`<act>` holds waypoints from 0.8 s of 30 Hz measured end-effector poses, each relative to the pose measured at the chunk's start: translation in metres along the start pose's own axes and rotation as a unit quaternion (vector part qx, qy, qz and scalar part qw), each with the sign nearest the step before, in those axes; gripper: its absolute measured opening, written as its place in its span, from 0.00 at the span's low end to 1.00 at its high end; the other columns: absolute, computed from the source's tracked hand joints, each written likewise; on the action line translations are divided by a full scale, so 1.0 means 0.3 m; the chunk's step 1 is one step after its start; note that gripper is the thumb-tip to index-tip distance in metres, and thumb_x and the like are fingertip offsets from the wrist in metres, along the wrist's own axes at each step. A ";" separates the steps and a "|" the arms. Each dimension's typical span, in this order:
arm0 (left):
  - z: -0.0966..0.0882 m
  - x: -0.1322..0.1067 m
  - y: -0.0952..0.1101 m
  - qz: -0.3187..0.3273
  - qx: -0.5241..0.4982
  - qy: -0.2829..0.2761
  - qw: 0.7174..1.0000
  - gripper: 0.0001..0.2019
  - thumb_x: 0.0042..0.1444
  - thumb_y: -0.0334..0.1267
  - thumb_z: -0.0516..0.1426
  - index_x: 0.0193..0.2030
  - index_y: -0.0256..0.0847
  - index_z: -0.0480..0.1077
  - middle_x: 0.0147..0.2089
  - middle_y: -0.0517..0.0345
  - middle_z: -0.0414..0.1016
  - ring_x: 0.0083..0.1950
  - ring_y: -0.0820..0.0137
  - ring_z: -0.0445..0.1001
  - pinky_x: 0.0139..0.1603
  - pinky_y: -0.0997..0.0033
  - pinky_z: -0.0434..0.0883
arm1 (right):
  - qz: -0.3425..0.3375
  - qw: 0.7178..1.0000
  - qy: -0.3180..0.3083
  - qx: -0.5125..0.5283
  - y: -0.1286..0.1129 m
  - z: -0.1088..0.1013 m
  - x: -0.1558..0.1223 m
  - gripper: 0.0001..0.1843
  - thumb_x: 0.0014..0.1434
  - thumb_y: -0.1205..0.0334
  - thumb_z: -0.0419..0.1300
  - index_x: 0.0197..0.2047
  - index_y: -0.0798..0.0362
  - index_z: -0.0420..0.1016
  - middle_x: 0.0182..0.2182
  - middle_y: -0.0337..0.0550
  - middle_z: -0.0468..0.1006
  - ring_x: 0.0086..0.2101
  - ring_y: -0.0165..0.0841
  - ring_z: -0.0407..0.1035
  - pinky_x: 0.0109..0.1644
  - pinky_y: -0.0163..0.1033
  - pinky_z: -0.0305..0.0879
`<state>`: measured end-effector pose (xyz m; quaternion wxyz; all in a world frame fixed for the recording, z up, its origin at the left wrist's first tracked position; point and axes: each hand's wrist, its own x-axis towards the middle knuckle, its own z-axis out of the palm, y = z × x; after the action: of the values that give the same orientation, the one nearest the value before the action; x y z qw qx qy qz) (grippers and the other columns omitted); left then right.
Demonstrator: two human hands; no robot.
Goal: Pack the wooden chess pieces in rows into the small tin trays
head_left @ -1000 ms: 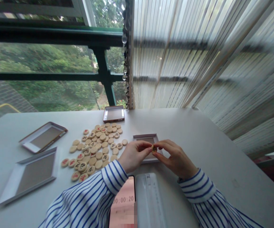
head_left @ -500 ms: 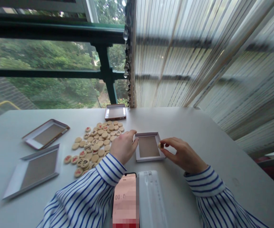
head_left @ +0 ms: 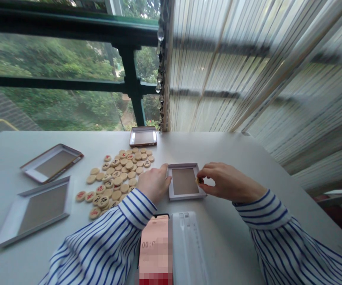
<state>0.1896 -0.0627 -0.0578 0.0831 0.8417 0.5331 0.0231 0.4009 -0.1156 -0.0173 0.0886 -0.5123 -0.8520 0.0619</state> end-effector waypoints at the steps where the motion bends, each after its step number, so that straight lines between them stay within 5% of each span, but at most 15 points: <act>1: 0.002 0.001 -0.001 0.001 -0.001 -0.001 1.000 0.20 0.56 0.46 0.46 0.54 0.44 0.60 0.35 0.49 0.75 0.37 0.60 0.73 0.33 0.67 0.65 | -0.005 1.000 -0.010 -0.002 0.001 -0.002 0.006 0.07 0.51 0.63 0.56 0.32 0.49 0.75 0.28 0.41 0.74 0.30 0.31 0.67 0.36 0.36 0.59; 24: 0.030 0.018 -0.018 0.042 -0.100 -0.008 0.994 0.20 0.55 0.42 0.47 0.54 0.43 0.62 0.34 0.53 0.76 0.34 0.65 0.73 0.33 0.71 0.65 | -0.021 0.991 -0.130 0.011 0.028 0.044 0.035 0.08 0.50 0.63 0.56 0.30 0.48 0.77 0.25 0.40 0.76 0.26 0.31 0.68 0.32 0.34 0.60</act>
<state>0.1883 -0.0567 -0.0679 0.1697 0.8511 0.4913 0.0734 0.4005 -0.1026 -0.0310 -0.0163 -0.4808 -0.8662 0.1351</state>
